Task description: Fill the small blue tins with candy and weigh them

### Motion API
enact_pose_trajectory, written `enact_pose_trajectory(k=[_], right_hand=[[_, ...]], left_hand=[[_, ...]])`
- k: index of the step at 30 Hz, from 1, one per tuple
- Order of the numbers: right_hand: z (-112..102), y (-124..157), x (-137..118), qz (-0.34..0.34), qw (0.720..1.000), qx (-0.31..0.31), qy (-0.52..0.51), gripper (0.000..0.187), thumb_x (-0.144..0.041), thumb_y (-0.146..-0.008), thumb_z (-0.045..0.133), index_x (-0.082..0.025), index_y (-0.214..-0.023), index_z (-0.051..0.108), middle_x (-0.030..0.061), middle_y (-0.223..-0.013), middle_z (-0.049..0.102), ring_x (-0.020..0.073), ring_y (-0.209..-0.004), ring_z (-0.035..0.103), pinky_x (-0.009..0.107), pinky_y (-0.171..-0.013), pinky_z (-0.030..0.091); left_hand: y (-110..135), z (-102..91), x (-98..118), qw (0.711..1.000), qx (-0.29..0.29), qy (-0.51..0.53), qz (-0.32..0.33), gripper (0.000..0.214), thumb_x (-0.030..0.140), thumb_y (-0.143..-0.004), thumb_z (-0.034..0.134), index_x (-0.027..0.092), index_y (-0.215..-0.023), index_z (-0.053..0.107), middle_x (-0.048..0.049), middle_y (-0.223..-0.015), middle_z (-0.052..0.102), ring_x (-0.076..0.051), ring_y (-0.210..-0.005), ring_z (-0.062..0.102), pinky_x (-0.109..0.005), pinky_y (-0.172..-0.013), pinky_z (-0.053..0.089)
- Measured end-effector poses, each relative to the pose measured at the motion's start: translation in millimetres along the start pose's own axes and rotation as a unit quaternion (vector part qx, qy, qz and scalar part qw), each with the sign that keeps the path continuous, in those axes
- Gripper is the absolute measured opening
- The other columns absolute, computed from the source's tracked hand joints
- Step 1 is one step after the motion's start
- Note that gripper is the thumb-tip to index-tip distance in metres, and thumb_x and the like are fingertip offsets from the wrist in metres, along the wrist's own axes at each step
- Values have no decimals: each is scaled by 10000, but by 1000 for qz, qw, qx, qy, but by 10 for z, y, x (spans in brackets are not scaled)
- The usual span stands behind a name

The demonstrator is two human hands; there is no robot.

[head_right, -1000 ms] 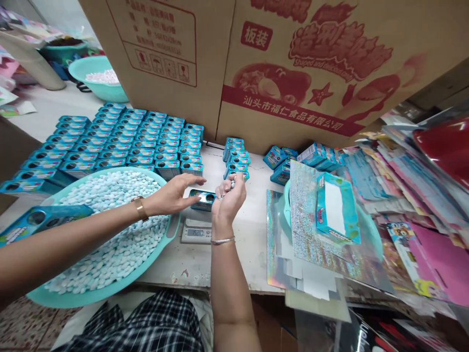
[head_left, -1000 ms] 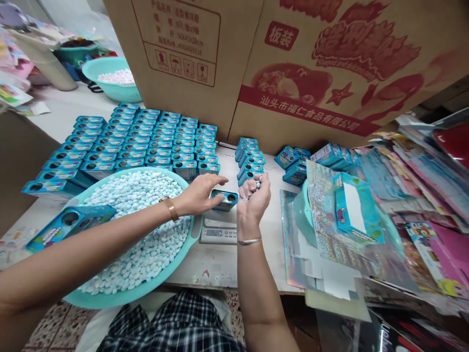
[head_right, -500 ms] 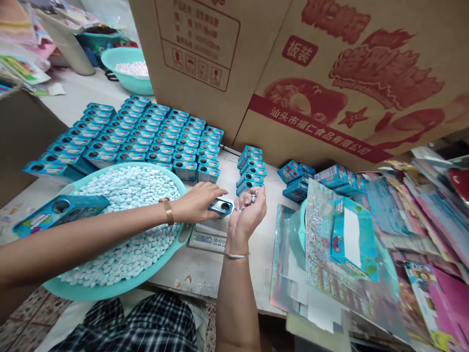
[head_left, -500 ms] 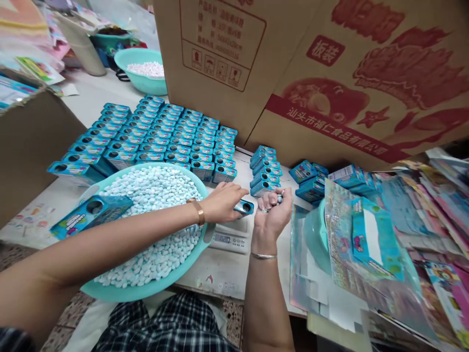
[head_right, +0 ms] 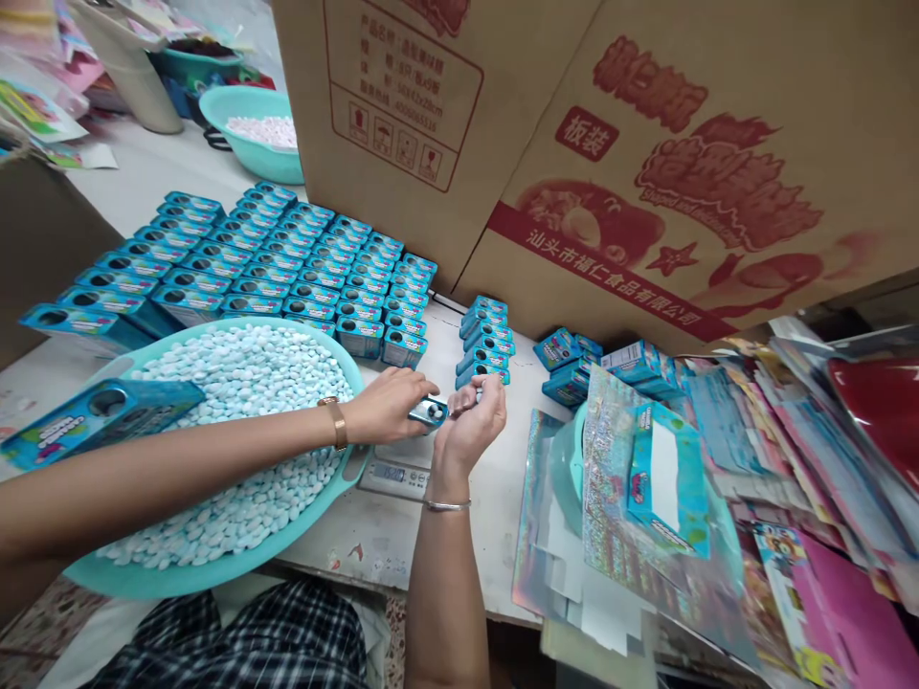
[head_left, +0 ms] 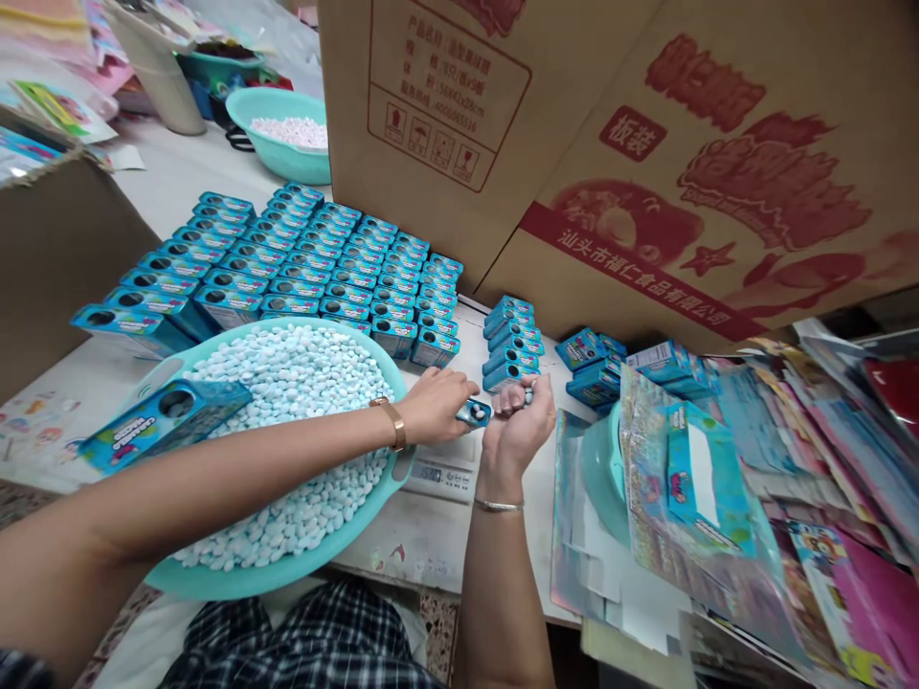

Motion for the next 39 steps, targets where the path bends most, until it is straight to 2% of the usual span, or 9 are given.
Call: enact_pose_trajectory(k=[3, 6, 9, 12, 16, 19, 22, 26, 39], right_hand=[[-78, -93, -28, 79, 993, -8, -82, 250, -361, -859, 547, -207, -684, 457, -122, -465, 292, 51, -365, 261, 163, -347, 202], [-240, -182, -174, 155, 969, -44, -189, 248, -277, -874, 513, -207, -658, 413, -127, -445, 269, 52, -349, 257, 170, -341, 192], [-505, -181, -402, 154, 952, -66, -255, 233, -214, -889, 485, -203, -665, 422, -117, -445, 284, 56, -362, 291, 180, -347, 191], [-830, -64, -526, 144, 953, -65, -259, 194, -232, -890, 515, -205, -705, 466, -112, -458, 303, 64, -380, 315, 187, -356, 213], [-1279, 144, -396, 175, 958, -20, -227, 178, -255, -856, 588, -206, -720, 484, -113, -466, 328, 63, -389, 321, 177, -359, 246], [-1560, 253, -193, 199, 958, 14, -205, 190, -263, -821, 631, -205, -717, 483, -114, -472, 342, 59, -389, 325, 160, -353, 251], [-1744, 311, -27, 213, 957, 37, -194, 209, -268, -808, 650, -204, -709, 478, -115, -478, 341, 56, -385, 323, 155, -350, 258], [-1816, 311, 75, 225, 954, 47, -193, 223, -282, -804, 662, -202, -709, 477, -121, -478, 334, 51, -375, 307, 151, -340, 250], [-1666, 238, 97, 231, 947, 20, -223, 207, -261, -784, 680, -198, -725, 492, -114, -522, 376, 36, -382, 334, 137, -341, 285]], left_hand=[[13, -48, 10, 1000, -17, -5, -3, 516, 371, -770, 666, 182, -1238, 561, -100, -1103, 624, -296, -1073, 555, -413, -909, 420], [58, -196, -7, 1000, -19, -1, -3, 642, 404, -749, 707, 159, -1306, 503, -121, -1181, 591, -310, -1117, 532, -420, -927, 426], [127, -428, -43, 1000, 11, 8, 2, 686, 442, -784, 686, 135, -1349, 449, -145, -1264, 549, -305, -1177, 501, -426, -986, 411], [197, -634, -62, 999, 48, 13, 9, 633, 436, -823, 654, 163, -1353, 441, -130, -1281, 542, -285, -1196, 495, -428, -1024, 396], [248, -727, -54, 998, 53, 16, 12, 592, 427, -833, 645, 190, -1344, 462, -103, -1230, 567, -267, -1152, 525, -413, -1000, 423], [236, -675, -54, 999, 33, 21, 7, 578, 448, -840, 626, 192, -1336, 477, -101, -1236, 573, -265, -1145, 538, -416, -995, 437], [191, -583, -54, 999, 25, 22, 15, 561, 472, -850, 604, 205, -1329, 484, -101, -1302, 562, -271, -1205, 516, -433, -1033, 420], [120, -448, -45, 999, 16, 6, 30, 575, 482, -846, 604, 205, -1334, 477, -110, -1343, 547, -283, -1242, 500, -457, -1055, 411], [44, -253, -51, 997, -20, -67, 18, 615, 453, -821, 634, 198, -1351, 456, -128, -1311, 548, -303, -1194, 517, -445, -988, 430]])
Point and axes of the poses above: each hand's wrist, its own y-axis away from the middle knuckle, its own z-axis out of the palm, x = y × z, the point moved 3 cm from there along -y, towards the middle knuckle
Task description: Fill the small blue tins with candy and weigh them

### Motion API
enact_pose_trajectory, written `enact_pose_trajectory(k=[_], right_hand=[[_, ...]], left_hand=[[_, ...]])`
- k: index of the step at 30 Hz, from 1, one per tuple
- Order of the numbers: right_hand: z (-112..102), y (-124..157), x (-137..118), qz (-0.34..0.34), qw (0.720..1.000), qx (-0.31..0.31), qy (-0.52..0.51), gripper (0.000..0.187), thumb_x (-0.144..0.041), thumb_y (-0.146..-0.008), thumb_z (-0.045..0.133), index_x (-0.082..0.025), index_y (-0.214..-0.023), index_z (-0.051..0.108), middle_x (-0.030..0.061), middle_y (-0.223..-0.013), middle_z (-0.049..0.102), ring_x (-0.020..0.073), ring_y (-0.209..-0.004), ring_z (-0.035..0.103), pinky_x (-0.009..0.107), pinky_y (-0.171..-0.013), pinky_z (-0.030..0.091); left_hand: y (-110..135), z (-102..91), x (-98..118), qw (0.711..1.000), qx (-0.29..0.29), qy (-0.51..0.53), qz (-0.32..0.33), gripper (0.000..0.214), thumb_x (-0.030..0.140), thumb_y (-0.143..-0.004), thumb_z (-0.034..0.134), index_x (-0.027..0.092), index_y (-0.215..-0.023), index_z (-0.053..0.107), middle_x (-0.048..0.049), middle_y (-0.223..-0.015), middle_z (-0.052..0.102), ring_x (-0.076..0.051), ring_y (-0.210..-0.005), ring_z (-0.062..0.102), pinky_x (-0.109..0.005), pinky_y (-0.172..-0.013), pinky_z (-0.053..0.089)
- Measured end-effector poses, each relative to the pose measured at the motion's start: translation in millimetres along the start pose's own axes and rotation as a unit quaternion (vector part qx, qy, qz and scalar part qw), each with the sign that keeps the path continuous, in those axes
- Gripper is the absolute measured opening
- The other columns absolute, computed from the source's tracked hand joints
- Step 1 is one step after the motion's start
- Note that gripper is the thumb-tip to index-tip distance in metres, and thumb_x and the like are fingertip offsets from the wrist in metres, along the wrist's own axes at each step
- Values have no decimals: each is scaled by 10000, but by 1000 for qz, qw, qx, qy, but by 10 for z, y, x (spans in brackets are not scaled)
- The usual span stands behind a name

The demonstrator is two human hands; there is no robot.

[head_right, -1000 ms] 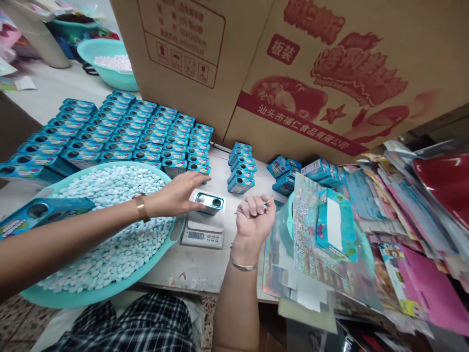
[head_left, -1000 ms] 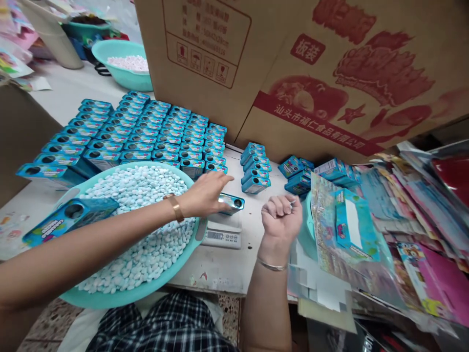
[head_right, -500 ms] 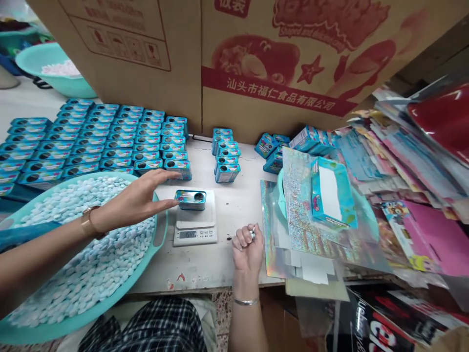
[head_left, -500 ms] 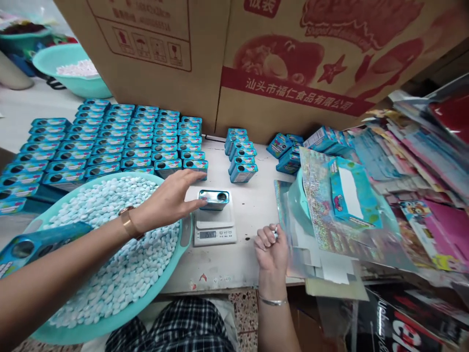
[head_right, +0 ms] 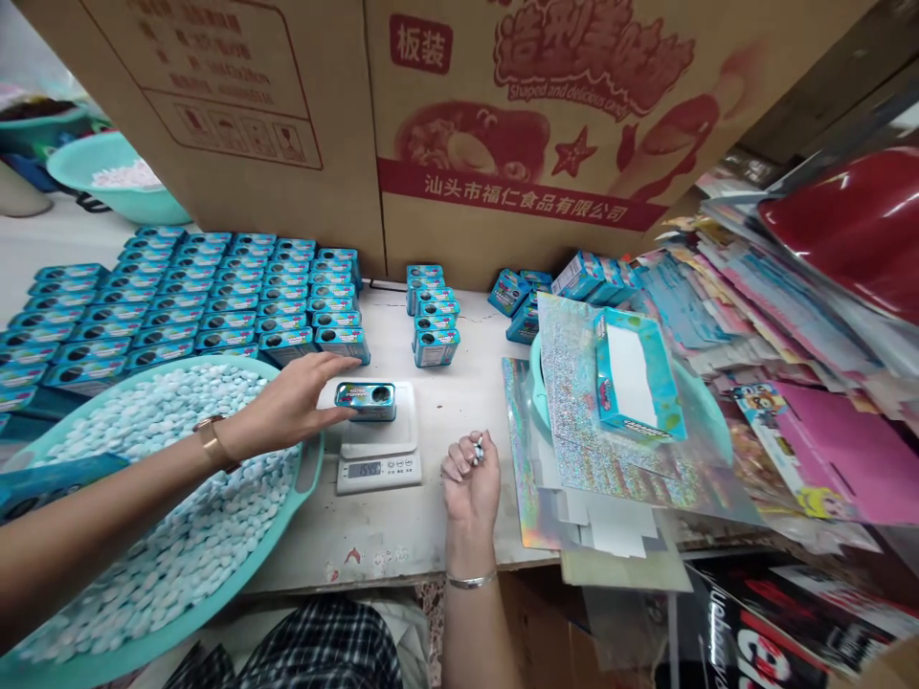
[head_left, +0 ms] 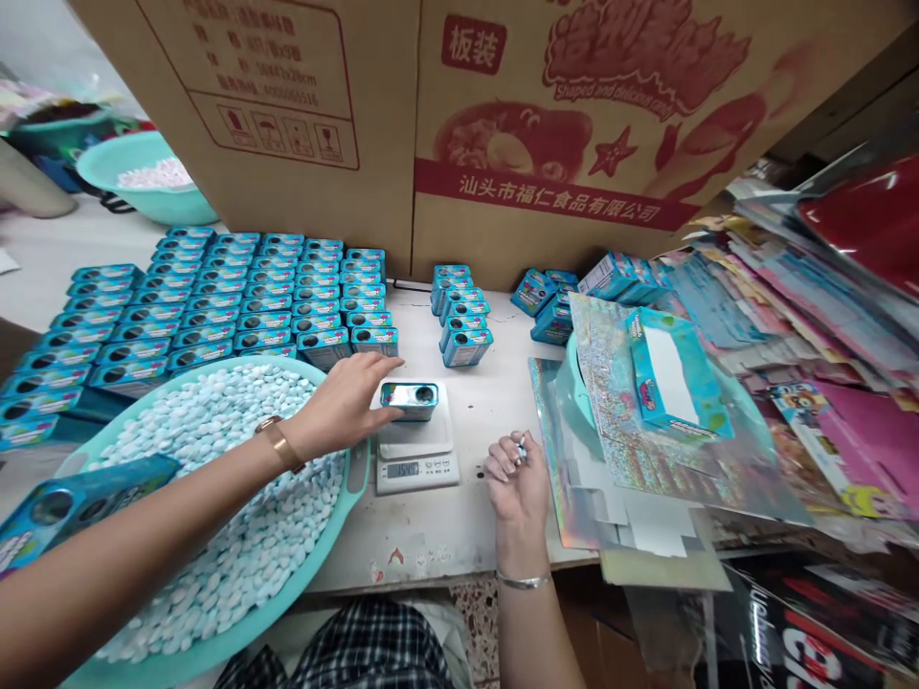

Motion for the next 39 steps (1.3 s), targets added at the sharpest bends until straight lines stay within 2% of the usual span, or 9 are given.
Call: enact_pose_trajectory(k=[3, 6, 10, 17, 22, 26, 32, 36, 39], right_hand=[[1, 12, 15, 5, 1000, 16, -20, 189, -257, -783, 674, -193, -713, 510, -109, -514, 386, 39, -374, 340, 140, -327, 275], [-6, 56, -25, -1, 999, 21, -35, 180, -246, -782, 671, -192, -706, 517, -107, -512, 389, 41, -373, 341, 143, -326, 286], [-85, 140, -166, -31, 999, 6, -37, 175, -228, -772, 681, -194, -716, 518, -106, -509, 391, 43, -377, 354, 140, -328, 288], [-311, 239, -367, -63, 998, -5, -31, 198, -215, -740, 708, -204, -732, 510, -109, -508, 402, 40, -377, 372, 134, -338, 303], [-493, 237, -454, -79, 997, -18, -19, 220, -248, -747, 708, -210, -732, 493, -110, -505, 414, 45, -378, 384, 140, -347, 313], [-523, 75, -333, -44, 999, -7, -27, 303, -260, -690, 754, -206, -721, 458, -127, -488, 409, 32, -364, 365, 133, -335, 262], [-144, -450, 142, 93, 995, -13, 40, 278, -312, -739, 691, -207, -733, 433, -147, -464, 346, 23, -319, 269, 140, -308, 156], [87, -889, 180, 73, 996, -3, 48, 258, -314, -775, 630, -212, -717, 401, -158, -439, 322, 17, -301, 233, 139, -308, 138], [159, -1150, 89, 45, 998, 7, 51, 253, -315, -792, 601, -217, -713, 382, -163, -424, 317, 17, -291, 236, 134, -312, 134]], left_hand=[[-76, 104, 74, 999, -32, -29, 15, 575, 401, -811, 641, 198, -1326, 484, -129, -1203, 603, -305, -1085, 574, -420, -896, 464], [-213, 190, 228, 997, -61, -25, 35, 352, 328, -824, 591, 209, -1155, 588, -93, -1036, 663, -286, -982, 621, -382, -829, 477], [-457, 217, 503, 999, -41, -15, 17, 281, 348, -809, 564, 217, -1058, 576, -91, -1040, 674, -297, -974, 642, -376, -783, 490], [-916, 425, 930, 997, -37, 3, -64, 398, 263, -785, 535, 187, -1175, 511, -157, -1129, 621, -314, -907, 671, -399, -713, 503], [-1084, 579, 832, 980, -65, 51, -178, 328, 304, -816, 627, 149, -1102, 585, -154, -1156, 612, -273, -985, 645, -412, -824, 516], [-1106, 635, 607, 947, -76, 128, -286, 322, 370, -881, 616, 140, -1105, 597, -89, -1101, 632, -205, -983, 625, -400, -856, 531], [-1128, 794, 447, 867, -77, 311, -382, 304, 390, -904, 592, 121, -1043, 618, -60, -981, 655, -156, -831, 643, -337, -741, 563], [-1134, 936, 411, 801, -44, 432, -413, 328, 396, -916, 572, 126, -1099, 600, -69, -1020, 647, -158, -847, 642, -339, -740, 567], [-1121, 1014, 283, 760, 32, 486, -432, 370, 413, -922, 553, 139, -1170, 574, -90, -1112, 624, -189, -937, 632, -387, -802, 558]])
Point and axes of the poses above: each hand's wrist, its own y-axis away from the middle knuckle, its own z-axis out of the palm, x = y × z, the point moved 3 cm from there along -y, towards the middle knuckle
